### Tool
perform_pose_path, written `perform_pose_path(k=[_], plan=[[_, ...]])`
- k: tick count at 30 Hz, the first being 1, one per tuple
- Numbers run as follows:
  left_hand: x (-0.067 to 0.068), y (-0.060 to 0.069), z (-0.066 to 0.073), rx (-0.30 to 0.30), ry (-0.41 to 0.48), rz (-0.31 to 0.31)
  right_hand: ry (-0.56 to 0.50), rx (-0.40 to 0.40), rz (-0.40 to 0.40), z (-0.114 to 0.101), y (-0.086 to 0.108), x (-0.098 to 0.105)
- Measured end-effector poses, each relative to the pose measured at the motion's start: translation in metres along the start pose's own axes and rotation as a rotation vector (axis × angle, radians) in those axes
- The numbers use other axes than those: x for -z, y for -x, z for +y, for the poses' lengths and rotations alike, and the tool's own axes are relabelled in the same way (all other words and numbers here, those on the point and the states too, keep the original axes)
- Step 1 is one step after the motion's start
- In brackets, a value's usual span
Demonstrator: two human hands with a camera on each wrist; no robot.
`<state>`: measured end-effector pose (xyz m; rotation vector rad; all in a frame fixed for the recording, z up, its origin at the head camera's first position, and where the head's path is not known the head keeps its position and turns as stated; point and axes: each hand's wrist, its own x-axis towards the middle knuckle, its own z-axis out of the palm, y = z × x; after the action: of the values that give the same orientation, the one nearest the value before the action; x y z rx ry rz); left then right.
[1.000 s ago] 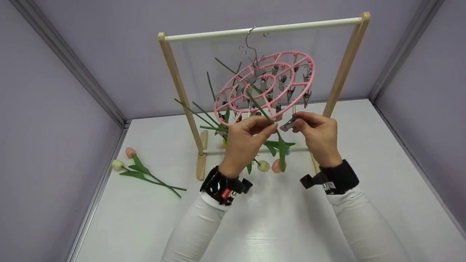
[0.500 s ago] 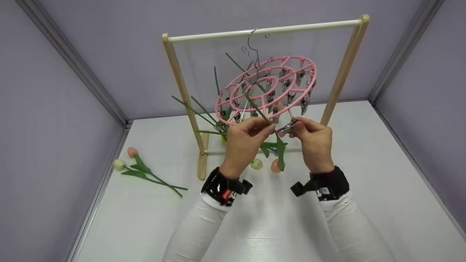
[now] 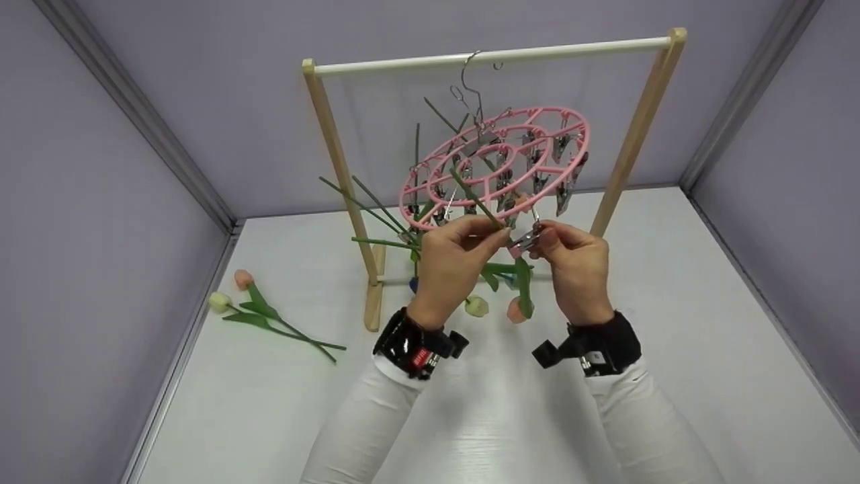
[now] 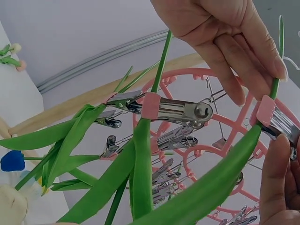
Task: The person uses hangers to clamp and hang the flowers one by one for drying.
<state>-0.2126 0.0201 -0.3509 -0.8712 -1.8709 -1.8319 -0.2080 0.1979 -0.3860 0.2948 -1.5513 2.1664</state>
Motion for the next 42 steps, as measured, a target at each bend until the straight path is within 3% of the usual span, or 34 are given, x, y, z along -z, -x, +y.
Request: perform_pose_path(k=[5, 14, 21, 26, 32, 36, 42], plan=[[0.003, -0.001, 0.013, 0.018, 0.022, 0.008, -0.005, -0.024, -0.064, 0.001, -0.001, 0.003], [0.006, 0.002, 0.013, 0.06, 0.015, 0.015, 0.14, -0.119, -0.179, 0.007, -0.003, 0.011], [0.01, 0.007, 0.008, 0.093, 0.027, 0.037, 0.355, -0.041, -0.161, 0.011, 0.002, 0.011], [0.012, 0.008, -0.014, 0.106, 0.021, 0.063, 0.481, 0.046, -0.131, 0.013, 0.005, 0.014], [0.017, 0.009, -0.029, 0.1, 0.007, 0.075, 0.445, 0.045, -0.115, 0.016, 0.013, 0.02], [0.02, 0.01, -0.032, 0.082, 0.013, 0.085, 0.415, 0.024, -0.079, 0.02, 0.023, 0.025], [0.024, 0.011, -0.033, 0.102, 0.028, 0.097, 0.391, -0.013, -0.052, 0.025, 0.036, 0.035]])
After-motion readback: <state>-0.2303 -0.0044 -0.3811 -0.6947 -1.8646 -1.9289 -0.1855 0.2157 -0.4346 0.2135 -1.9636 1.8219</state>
